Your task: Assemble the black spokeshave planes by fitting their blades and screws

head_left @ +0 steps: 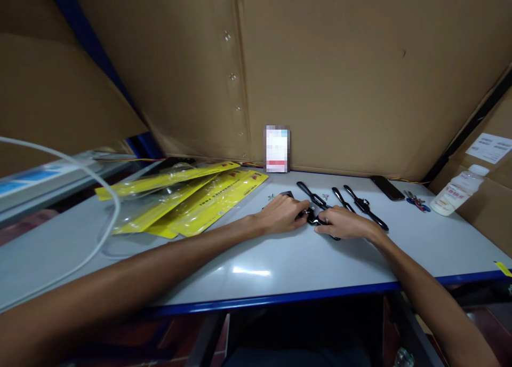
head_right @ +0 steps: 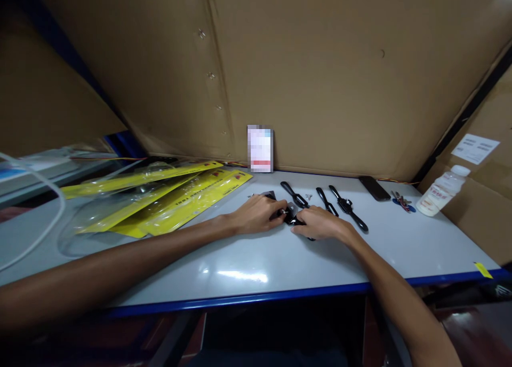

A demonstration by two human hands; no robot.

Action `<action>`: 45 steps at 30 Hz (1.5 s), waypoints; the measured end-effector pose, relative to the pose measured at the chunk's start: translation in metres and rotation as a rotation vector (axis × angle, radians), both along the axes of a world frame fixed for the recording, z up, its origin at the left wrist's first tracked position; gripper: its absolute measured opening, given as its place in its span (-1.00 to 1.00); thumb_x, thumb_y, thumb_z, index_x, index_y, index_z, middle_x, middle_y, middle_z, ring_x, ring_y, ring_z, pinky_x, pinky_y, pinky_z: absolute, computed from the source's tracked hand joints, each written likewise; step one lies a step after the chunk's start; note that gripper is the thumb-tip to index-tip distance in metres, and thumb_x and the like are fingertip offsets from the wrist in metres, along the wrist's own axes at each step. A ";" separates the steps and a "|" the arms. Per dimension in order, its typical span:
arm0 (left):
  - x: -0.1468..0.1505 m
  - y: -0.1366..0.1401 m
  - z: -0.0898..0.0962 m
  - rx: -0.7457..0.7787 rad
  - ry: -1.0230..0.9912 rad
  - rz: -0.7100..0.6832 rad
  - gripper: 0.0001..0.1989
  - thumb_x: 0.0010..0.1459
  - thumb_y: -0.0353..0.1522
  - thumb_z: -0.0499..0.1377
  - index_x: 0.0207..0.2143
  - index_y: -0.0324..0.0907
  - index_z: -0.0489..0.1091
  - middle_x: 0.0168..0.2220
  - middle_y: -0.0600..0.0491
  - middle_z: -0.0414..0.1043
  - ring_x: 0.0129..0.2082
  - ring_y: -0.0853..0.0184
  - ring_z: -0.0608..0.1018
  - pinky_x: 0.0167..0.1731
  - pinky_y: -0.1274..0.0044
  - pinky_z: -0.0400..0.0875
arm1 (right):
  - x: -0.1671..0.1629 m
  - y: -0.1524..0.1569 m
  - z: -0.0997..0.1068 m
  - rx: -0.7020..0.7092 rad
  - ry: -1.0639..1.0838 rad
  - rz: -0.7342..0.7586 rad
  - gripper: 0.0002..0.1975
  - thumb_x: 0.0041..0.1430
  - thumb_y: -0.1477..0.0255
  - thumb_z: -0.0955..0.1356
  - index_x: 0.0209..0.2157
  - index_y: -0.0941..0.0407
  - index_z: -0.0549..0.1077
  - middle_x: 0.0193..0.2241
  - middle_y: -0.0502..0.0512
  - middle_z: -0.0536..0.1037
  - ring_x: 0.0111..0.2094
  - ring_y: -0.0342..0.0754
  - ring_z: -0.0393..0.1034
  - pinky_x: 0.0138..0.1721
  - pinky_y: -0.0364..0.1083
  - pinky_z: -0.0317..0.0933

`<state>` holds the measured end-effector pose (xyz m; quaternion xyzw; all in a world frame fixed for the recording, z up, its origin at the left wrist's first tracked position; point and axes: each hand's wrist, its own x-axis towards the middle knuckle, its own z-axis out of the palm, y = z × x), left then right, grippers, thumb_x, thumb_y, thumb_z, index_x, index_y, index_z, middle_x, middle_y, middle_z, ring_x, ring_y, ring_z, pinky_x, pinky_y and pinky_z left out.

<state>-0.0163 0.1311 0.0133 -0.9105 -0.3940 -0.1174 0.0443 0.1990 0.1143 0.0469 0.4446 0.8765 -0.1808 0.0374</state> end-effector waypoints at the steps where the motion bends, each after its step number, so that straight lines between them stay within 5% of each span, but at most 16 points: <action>1: 0.000 0.000 0.000 0.003 -0.011 0.007 -0.85 0.26 -0.33 0.09 -0.23 -0.16 0.44 -0.44 0.00 0.55 -0.44 0.20 0.55 -0.46 0.48 0.20 | -0.001 -0.001 0.001 0.004 -0.004 -0.008 -0.69 0.28 0.25 0.31 -0.50 0.09 0.31 -0.62 -0.03 0.33 -0.54 -0.12 0.19 -0.45 -0.11 -0.05; 10: -0.001 0.001 -0.003 0.012 -0.050 0.025 -0.86 0.30 -0.34 0.04 -0.24 -0.15 0.38 -0.42 -0.01 0.54 -0.41 0.17 0.57 -0.42 0.46 0.24 | 0.003 -0.008 0.015 -0.016 -0.021 -0.083 -0.64 0.35 0.20 0.28 -0.46 0.12 0.42 -0.67 -0.03 0.40 -0.60 -0.12 0.29 -0.44 -0.14 0.02; 17: 0.000 0.001 -0.001 -0.026 -0.054 0.062 -0.82 0.26 -0.42 0.01 -0.16 -0.14 0.38 -0.27 -0.03 0.55 -0.33 0.17 0.57 -0.37 0.44 0.28 | 0.067 0.015 0.042 0.511 -0.187 -0.530 -0.71 0.34 0.25 0.28 -0.35 0.10 0.54 -0.35 0.19 0.61 -0.26 0.04 0.48 -0.37 -0.12 0.08; 23: -0.001 0.003 -0.002 -0.048 -0.063 0.168 -0.83 0.23 -0.46 0.02 -0.23 -0.14 0.39 -0.20 -0.05 0.50 -0.27 0.16 0.56 -0.40 0.44 0.28 | 0.101 0.025 0.036 -0.055 -0.291 -0.666 -0.76 0.11 0.27 0.44 -0.47 0.15 0.50 -0.59 0.10 0.54 -0.54 -0.04 0.46 -0.49 -0.12 0.24; 28: -0.003 0.003 -0.004 0.028 -0.116 0.159 -0.81 0.21 -0.46 0.01 -0.21 -0.14 0.39 -0.19 -0.06 0.45 -0.19 0.15 0.52 -0.40 0.44 0.30 | 0.114 0.041 0.020 -0.127 -0.152 -0.631 -0.82 -0.07 0.43 0.48 -0.59 0.15 0.41 -0.64 0.05 0.46 -0.61 -0.10 0.35 -0.59 -0.13 0.21; 34: -0.005 0.003 -0.007 0.064 -0.190 0.065 -0.81 0.21 -0.47 0.01 -0.22 -0.13 0.39 -0.20 -0.03 0.47 -0.20 0.20 0.52 -0.36 0.45 0.32 | 0.134 0.047 0.022 -0.299 0.055 -0.498 -0.64 -0.13 0.21 0.50 -0.64 0.11 0.32 -0.73 -0.09 0.28 -0.67 -0.21 0.11 -0.65 -0.17 -0.03; 40: -0.006 0.005 -0.010 0.074 -0.208 0.055 -0.78 0.22 -0.48 0.00 -0.20 -0.14 0.42 -0.22 -0.01 0.48 -0.22 0.22 0.53 -0.33 0.45 0.36 | 0.136 0.043 0.024 -0.258 0.224 -0.503 -0.63 -0.10 0.14 0.44 -0.57 0.09 0.27 -0.67 -0.03 0.44 -0.69 -0.23 0.09 -0.67 -0.17 -0.14; 45: -0.003 0.003 -0.009 0.074 -0.234 -0.155 -0.68 0.30 -0.40 0.05 0.06 -0.18 0.40 -0.02 -0.12 0.46 -0.03 0.12 0.48 -0.13 0.34 0.43 | 0.123 0.043 0.028 -0.067 0.418 -0.494 -0.63 0.03 0.10 0.38 -0.49 0.08 0.24 -0.59 0.00 0.48 -0.68 -0.22 0.15 -0.68 -0.17 -0.09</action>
